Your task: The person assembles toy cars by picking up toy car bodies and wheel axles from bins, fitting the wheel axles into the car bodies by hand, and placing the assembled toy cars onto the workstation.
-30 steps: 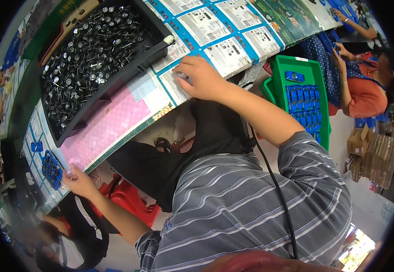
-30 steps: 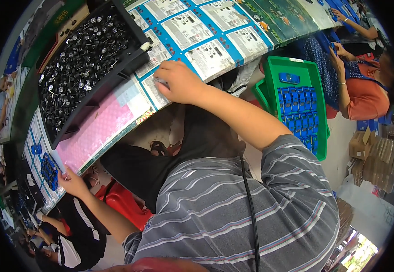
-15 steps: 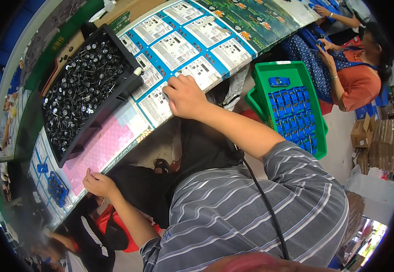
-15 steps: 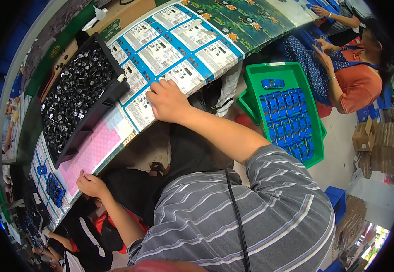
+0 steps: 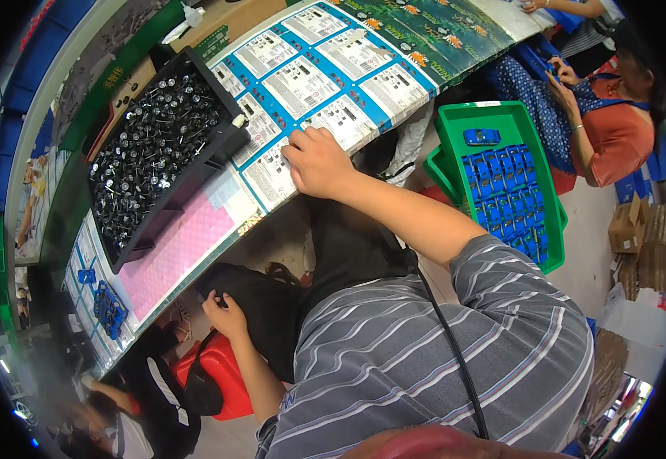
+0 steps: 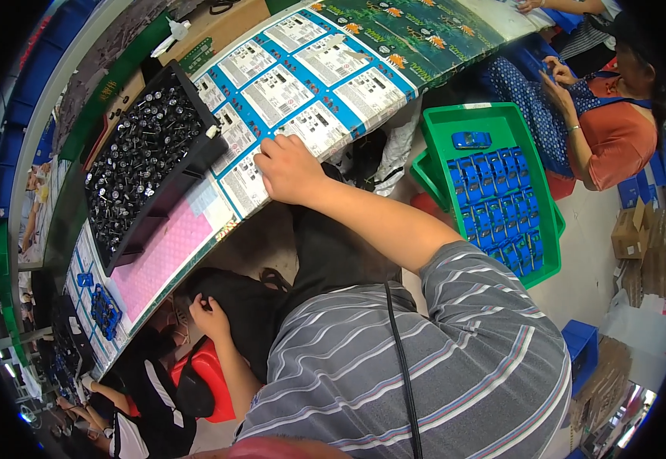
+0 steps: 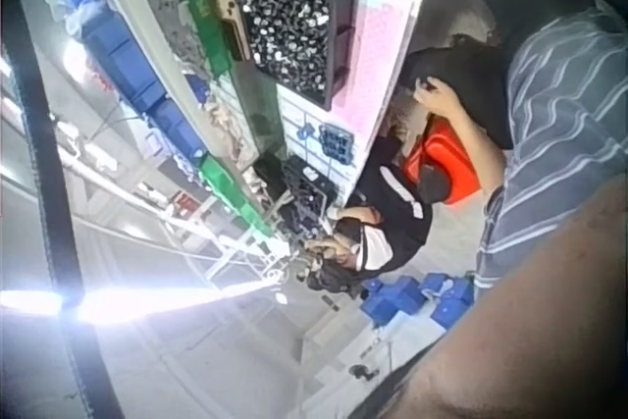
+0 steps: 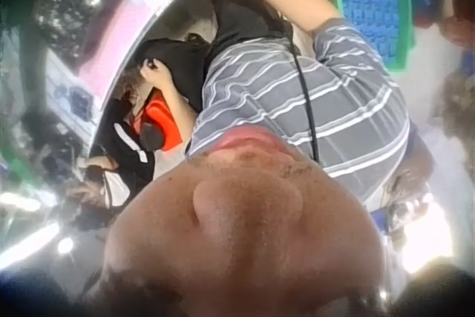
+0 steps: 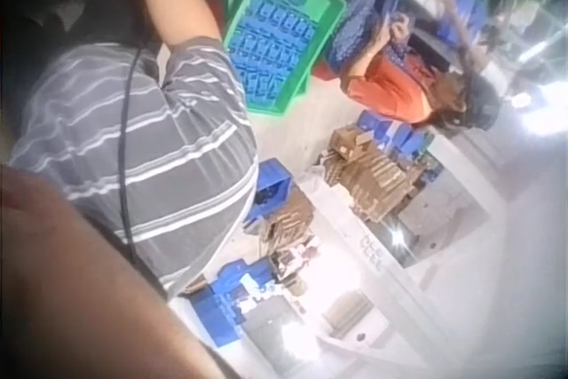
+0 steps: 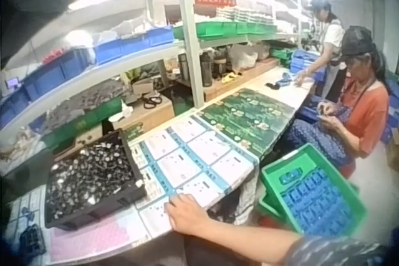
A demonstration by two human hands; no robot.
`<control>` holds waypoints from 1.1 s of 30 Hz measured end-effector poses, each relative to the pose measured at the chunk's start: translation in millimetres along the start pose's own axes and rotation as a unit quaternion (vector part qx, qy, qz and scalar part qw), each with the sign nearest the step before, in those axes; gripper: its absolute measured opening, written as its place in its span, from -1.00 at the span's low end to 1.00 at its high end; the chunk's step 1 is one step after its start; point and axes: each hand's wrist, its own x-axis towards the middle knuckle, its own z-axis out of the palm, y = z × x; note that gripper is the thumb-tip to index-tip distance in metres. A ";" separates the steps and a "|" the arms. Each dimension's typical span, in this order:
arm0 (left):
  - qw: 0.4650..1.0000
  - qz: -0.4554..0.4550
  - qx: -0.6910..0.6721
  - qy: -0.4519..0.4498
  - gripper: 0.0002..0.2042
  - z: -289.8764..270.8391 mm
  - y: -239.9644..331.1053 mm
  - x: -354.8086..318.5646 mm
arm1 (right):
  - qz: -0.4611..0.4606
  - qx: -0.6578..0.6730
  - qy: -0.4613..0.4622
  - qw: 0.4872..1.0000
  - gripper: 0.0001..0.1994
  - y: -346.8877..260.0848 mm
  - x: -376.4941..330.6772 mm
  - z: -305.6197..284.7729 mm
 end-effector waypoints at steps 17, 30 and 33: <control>0.984 -0.048 0.130 -0.110 -0.81 56.1 -27.1 35.1 | -0.160 0.137 -0.200 0.957 -0.84 -37.8 31.9 21.2; 0.929 0.073 -0.224 -0.284 -0.91 4.5 92.3 46.2 | -0.171 0.439 -0.253 0.845 -0.87 -97.2 95.5 125.1; 0.847 0.250 -0.376 -0.282 -0.97 -17.3 169.0 78.0 | -0.172 0.429 -0.255 0.849 -0.87 -102.7 93.2 134.2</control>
